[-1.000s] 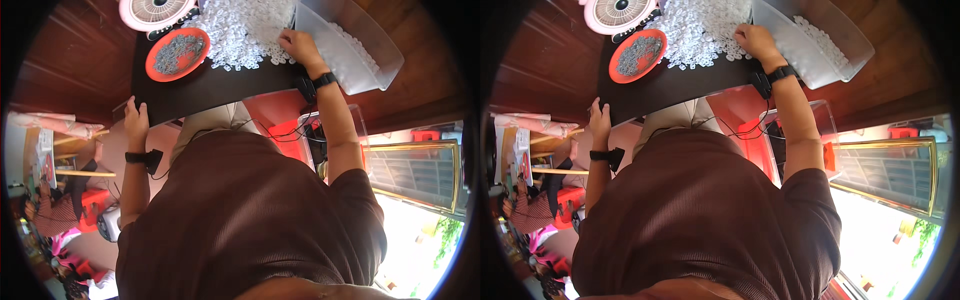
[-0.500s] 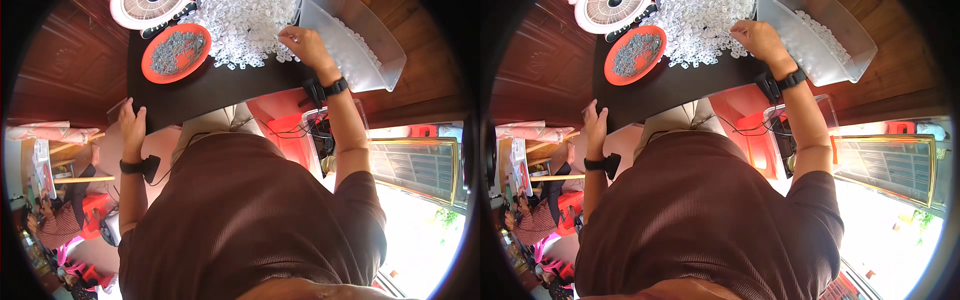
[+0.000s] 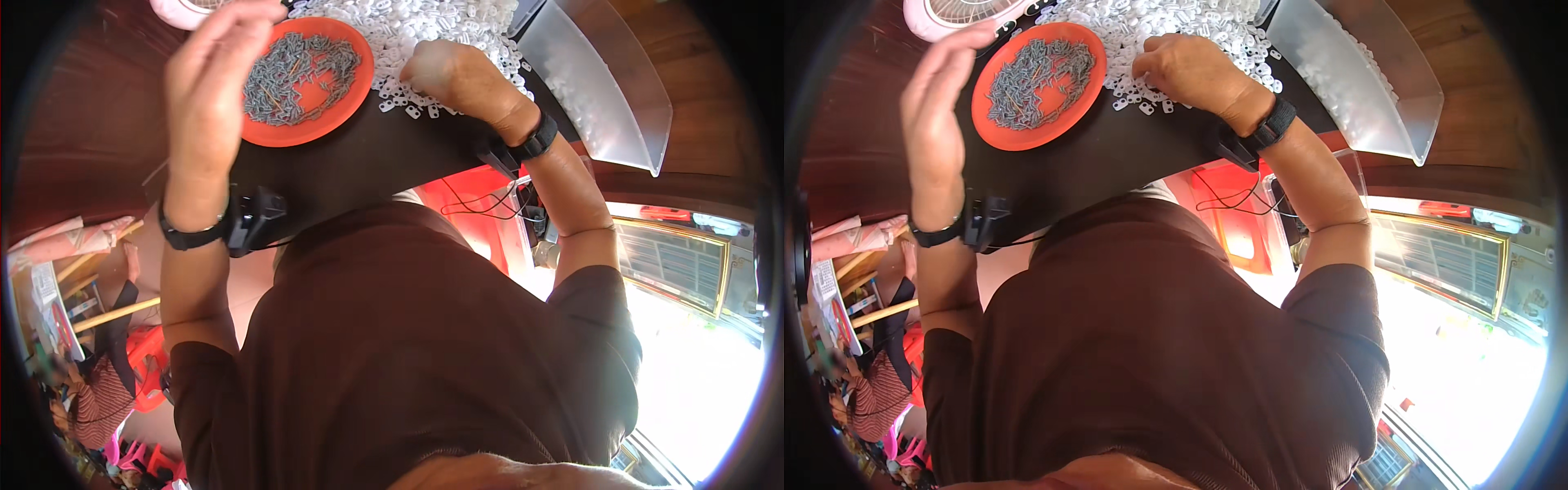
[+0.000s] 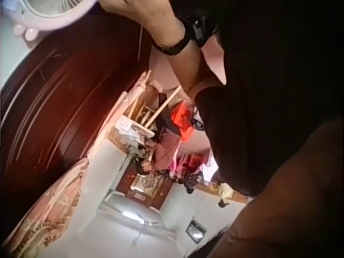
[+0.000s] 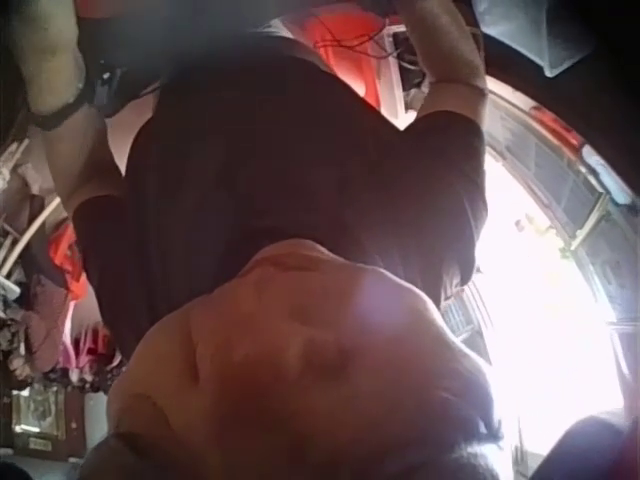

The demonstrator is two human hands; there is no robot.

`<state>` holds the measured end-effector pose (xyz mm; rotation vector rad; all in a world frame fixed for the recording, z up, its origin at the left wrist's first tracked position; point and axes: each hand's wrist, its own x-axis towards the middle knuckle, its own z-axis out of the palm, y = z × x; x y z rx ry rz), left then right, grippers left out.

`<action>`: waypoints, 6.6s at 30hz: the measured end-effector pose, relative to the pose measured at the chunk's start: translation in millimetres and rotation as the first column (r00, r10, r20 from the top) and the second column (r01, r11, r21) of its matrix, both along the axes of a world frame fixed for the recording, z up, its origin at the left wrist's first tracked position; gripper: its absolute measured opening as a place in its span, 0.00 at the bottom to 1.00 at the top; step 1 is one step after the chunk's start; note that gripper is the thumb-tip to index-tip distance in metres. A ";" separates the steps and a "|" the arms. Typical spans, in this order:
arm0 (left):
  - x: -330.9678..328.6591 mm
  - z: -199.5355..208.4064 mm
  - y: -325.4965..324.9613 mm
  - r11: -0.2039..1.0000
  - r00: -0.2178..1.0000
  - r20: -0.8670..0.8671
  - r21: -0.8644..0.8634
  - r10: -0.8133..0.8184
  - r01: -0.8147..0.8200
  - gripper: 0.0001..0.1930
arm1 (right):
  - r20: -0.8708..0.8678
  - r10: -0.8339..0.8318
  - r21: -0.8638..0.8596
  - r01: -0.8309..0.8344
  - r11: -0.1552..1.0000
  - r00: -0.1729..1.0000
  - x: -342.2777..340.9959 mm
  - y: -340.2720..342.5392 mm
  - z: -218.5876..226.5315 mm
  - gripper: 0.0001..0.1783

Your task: Manually assembling small white plastic parts by inserting tiny metal pins into them.

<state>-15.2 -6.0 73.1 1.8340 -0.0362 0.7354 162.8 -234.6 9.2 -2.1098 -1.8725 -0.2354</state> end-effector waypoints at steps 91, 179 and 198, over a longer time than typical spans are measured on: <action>2.8 -60.0 11.3 0.666 0.989 -0.075 -0.746 -0.126 0.028 0.08 | 0.110 -0.119 -0.103 0.131 0.986 0.987 -41.6 122.6 -6.7 0.05; 6.8 -72.1 5.0 0.432 0.990 0.011 -0.899 -0.144 0.073 0.05 | -0.145 0.077 0.402 -0.012 0.916 0.986 -54.4 109.4 12.0 0.09; 8.1 -83.2 12.9 0.280 0.989 -0.017 -0.960 -0.147 0.026 0.06 | -0.697 0.147 0.284 0.083 0.955 0.702 -49.2 111.6 -1.3 0.07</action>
